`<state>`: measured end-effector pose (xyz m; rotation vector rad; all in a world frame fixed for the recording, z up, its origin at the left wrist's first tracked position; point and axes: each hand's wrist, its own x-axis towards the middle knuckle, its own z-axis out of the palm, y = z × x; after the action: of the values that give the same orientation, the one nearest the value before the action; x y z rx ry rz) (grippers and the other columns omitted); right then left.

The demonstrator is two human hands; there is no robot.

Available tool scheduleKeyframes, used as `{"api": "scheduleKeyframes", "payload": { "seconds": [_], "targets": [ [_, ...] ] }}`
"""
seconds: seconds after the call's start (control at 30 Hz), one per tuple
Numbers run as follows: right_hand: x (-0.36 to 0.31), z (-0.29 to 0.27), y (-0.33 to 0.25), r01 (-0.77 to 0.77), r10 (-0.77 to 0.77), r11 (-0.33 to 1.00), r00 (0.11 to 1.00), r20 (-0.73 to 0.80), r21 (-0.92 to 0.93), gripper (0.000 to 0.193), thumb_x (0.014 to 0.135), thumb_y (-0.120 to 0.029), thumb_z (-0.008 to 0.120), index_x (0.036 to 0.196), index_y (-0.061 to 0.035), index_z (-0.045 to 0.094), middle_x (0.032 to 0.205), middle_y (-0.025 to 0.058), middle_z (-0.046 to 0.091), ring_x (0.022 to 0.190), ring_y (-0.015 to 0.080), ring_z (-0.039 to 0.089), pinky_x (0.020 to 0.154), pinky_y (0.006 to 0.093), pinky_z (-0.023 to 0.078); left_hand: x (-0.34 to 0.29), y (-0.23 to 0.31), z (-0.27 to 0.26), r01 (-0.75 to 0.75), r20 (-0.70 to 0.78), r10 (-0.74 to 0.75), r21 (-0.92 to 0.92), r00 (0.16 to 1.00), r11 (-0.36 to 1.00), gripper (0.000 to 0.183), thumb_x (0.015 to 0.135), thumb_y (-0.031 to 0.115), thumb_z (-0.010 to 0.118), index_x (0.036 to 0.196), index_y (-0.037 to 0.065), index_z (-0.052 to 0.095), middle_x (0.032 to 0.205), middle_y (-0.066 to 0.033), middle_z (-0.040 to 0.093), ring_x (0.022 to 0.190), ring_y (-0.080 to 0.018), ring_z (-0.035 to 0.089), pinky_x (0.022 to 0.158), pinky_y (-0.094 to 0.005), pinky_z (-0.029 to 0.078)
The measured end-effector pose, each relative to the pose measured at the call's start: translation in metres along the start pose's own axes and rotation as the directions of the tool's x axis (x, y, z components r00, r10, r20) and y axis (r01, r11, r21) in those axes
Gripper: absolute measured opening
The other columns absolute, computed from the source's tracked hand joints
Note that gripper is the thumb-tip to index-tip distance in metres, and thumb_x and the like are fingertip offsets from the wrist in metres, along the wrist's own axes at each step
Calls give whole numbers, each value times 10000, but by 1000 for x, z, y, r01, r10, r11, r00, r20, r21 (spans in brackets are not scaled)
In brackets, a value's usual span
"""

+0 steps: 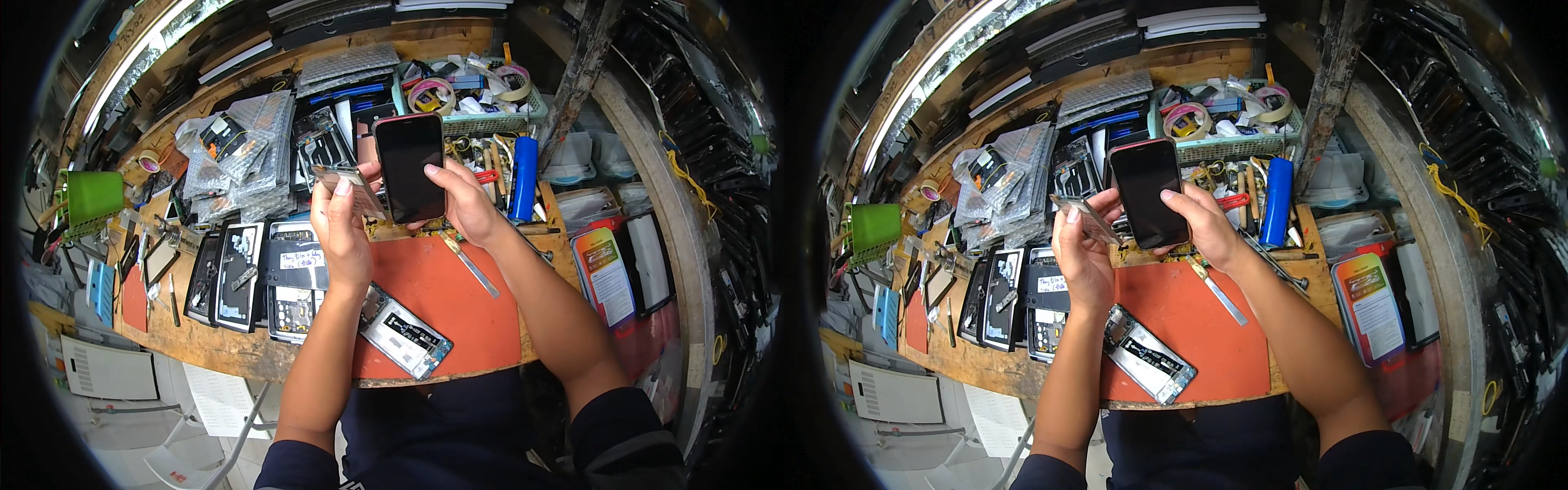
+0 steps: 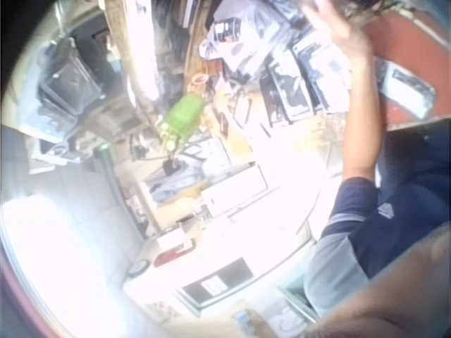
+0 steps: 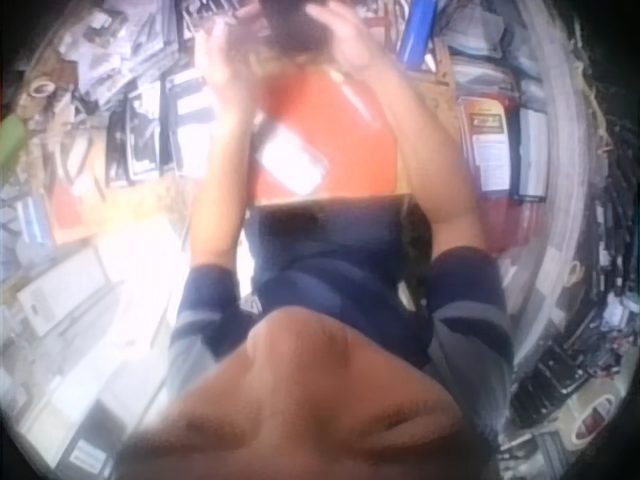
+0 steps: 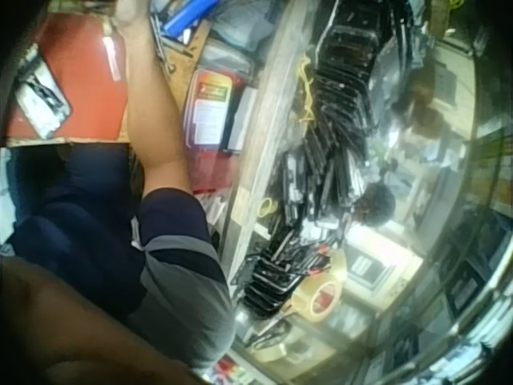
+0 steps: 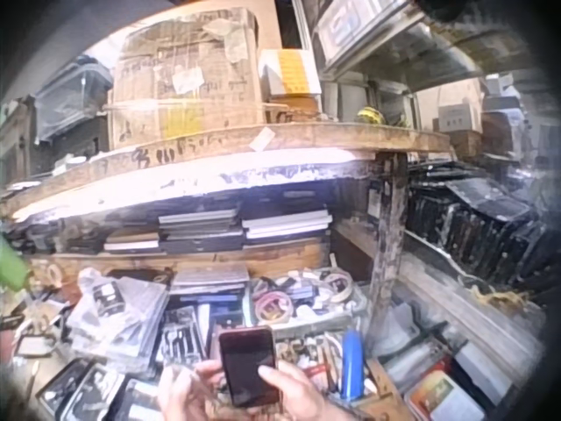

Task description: The person sorts through multiple sealed plastic bags containing electronic components, then picks up a smartphone and a battery, holding them together to compare fit. The person does not open the phone or install the battery during the clip.

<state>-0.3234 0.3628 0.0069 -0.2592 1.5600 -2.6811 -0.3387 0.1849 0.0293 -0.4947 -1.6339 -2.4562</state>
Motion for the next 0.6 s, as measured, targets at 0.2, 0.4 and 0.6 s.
{"api": "scheduleKeyframes", "payload": {
  "seconds": [0.2,0.4,0.6],
  "targets": [
    [1,0,0,0,0,1000,1000,17,21,368,1045,-309,510,1252,-15,590,1049,82,697,859,164,723,634,323,622,0,-2,-3,-5,4,5,2,1000,1000,377,1039,338,466,1155,-9,555,1215,-247,676,1069,-263,673,1005,-384,512],
    [0,1,-1,-2,2,1000,1000,4,-11,374,1042,-315,519,1253,-15,592,1060,79,695,862,159,721,625,318,621,0,-2,-1,-3,5,3,7,1000,1000,371,1038,334,463,1160,-6,550,1216,-250,674,1061,-263,675,1008,-387,510],
    [1,-1,2,4,-4,999,1000,-5,-33,377,1038,-319,543,1257,-15,583,1053,84,697,851,165,722,620,320,627,-1,-1,-2,8,4,-8,8,1000,1000,368,1038,329,465,1162,-6,551,1215,-249,675,1065,-264,679,1017,-385,509]
  ]
}}
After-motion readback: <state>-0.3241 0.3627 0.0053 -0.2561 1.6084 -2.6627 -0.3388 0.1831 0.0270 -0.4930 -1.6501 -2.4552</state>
